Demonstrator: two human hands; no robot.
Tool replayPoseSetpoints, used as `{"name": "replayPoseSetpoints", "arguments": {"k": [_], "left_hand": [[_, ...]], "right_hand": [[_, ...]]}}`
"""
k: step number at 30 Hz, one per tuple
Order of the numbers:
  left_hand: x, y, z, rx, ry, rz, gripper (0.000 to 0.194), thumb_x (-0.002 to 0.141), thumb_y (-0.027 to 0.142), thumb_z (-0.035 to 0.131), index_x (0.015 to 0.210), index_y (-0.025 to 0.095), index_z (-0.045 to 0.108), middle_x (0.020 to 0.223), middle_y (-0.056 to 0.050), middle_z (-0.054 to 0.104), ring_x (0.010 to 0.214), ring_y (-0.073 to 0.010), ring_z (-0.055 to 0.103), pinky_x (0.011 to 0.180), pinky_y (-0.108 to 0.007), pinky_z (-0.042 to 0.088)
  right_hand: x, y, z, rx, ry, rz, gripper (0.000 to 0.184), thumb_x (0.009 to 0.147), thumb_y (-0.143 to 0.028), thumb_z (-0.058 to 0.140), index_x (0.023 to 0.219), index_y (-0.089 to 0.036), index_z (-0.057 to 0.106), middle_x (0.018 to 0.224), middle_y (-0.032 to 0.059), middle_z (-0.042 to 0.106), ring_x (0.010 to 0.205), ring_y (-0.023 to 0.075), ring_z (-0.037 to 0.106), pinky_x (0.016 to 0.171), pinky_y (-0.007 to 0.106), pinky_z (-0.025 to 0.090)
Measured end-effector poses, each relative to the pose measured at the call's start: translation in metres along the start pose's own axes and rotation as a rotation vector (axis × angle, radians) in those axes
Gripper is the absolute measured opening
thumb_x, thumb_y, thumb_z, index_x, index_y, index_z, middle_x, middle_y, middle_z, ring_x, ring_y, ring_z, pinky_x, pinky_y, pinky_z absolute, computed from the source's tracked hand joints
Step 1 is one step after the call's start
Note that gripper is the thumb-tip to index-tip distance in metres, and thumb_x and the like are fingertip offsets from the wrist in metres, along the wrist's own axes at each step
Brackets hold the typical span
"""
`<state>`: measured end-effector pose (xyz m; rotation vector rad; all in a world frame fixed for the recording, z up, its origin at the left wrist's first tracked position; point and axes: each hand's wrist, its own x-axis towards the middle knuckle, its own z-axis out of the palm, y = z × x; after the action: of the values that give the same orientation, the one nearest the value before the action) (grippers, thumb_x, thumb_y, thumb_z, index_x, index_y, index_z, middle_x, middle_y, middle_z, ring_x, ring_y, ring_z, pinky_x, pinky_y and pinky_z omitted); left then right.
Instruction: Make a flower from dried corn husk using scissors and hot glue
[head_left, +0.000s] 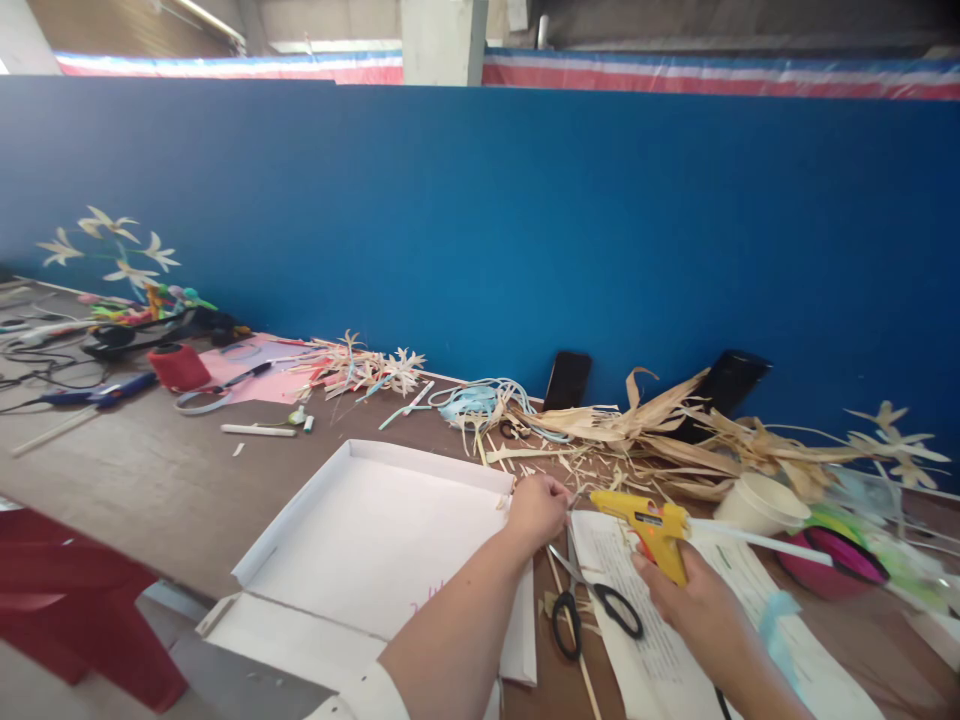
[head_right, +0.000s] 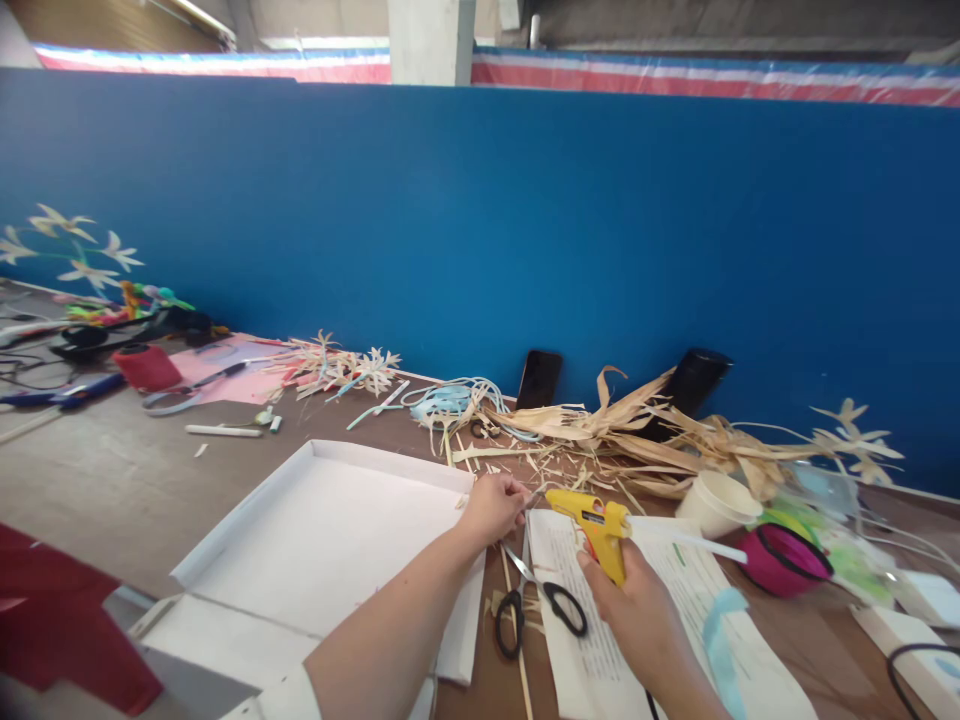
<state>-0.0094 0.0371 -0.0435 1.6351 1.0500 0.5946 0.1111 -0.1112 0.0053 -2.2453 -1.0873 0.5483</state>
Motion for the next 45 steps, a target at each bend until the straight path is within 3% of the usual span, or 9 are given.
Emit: {"name": "replayPoseSetpoints", "arguments": {"k": [45], "left_hand": [[-0.0002,-0.0006,-0.0002,0.068,-0.032,0.001,0.027,0.074,0.033,0.049,0.084,0.016,0.068,0.064,-0.003,0.066,0.054,-0.0109,0.054,0.052,-0.019,0.038]], "right_hand": [[0.0043,-0.0028,-0.0064,0.026,0.041,0.046,0.040,0.071,-0.054,0.047,0.089,-0.019,0.053,0.050,-0.0026,0.057,0.052,0.0182,0.055,0.054,0.029,0.039]]}}
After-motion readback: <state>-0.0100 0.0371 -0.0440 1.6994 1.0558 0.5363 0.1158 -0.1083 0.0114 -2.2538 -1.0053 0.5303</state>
